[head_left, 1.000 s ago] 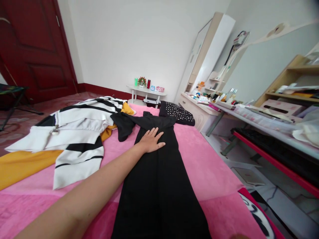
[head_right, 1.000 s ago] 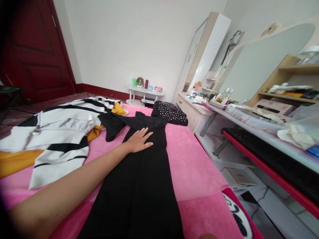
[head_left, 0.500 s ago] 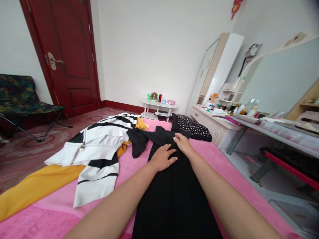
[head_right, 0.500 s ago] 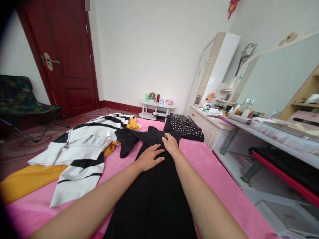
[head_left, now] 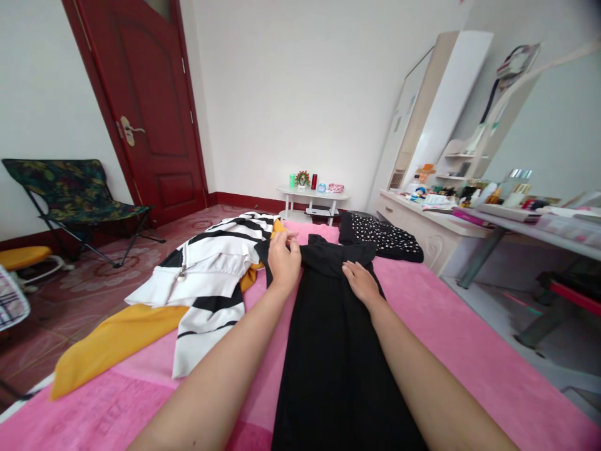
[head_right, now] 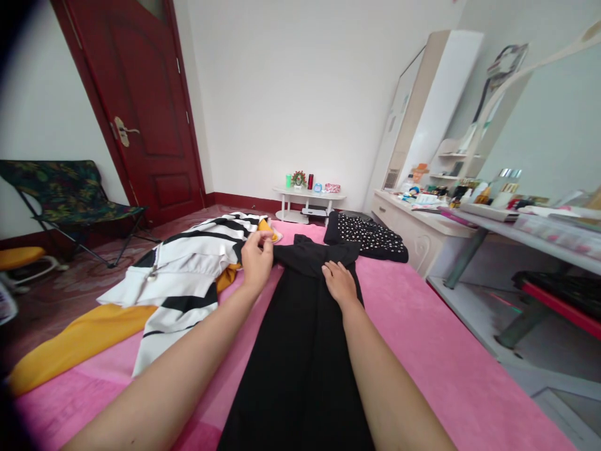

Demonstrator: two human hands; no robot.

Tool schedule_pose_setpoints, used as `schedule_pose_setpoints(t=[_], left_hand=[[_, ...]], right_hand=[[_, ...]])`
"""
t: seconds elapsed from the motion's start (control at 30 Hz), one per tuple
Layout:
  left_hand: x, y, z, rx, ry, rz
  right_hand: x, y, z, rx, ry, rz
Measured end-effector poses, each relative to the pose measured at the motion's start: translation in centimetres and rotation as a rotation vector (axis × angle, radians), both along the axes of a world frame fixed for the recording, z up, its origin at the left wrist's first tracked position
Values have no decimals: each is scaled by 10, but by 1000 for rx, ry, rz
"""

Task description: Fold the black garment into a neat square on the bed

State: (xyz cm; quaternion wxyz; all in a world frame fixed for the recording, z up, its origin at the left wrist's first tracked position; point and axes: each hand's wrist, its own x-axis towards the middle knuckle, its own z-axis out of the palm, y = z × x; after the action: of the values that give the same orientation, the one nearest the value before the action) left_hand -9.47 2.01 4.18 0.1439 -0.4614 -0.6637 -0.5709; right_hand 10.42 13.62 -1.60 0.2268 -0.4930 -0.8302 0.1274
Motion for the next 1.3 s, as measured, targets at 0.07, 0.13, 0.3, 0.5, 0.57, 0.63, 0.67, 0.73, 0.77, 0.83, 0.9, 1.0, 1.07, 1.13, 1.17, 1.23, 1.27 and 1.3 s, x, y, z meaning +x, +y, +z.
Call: schedule_pose_setpoints(t=[0.07,0.13,0.3,0.5,0.57,0.63,0.67,0.73,0.77,0.83,0.9,1.0,1.07,1.13,1.17,1.23,1.27,1.3], left_hand=[[-20,-8,16,-83,93,131],[-36,-14,23,-283,140,232],[-47,-16,15,-724,145,329],[-45,-12,9,-947,121,247],[-44,-13,13,-881,173,231],[-38,-17,24,-631,312,169],[-32,-20,31,-456,405,110],[-11,-28,47,-129,602,-75],[3,-34,53,-40,699,-199],[33,-47,57,-21,888,-497],[61,-61,48,-147,1024,-791],[85,-75,24,-368,1058,-1009],[86,-76,11,-466,1007,-959],[80,-73,6,-528,927,-808],[77,-70,7,-546,880,-724],[71,-67,12,-536,772,-573],[69,-67,16,-504,712,-515],[69,-67,19,-460,654,-477]], right_hand=[[1,1,-1,10,22,3],[1,2,-2,14,43,4],[2,4,-4,14,88,6],[2,7,-8,17,195,30],[2,8,-10,12,260,37],[3,9,-11,4,343,42],[4,9,-11,-2,392,42],[6,9,-11,-14,508,31],[7,9,-11,-19,576,20],[10,9,-10,-30,716,-9],[12,9,-9,-47,833,-37],[15,8,-7,-87,932,-45],[16,6,-5,-118,978,-23],[18,4,-3,-141,1010,0],[18,2,-2,-149,1014,9],[19,-1,1,-148,1003,24],[20,-2,3,-145,993,31],[20,-4,4,-142,987,34]])
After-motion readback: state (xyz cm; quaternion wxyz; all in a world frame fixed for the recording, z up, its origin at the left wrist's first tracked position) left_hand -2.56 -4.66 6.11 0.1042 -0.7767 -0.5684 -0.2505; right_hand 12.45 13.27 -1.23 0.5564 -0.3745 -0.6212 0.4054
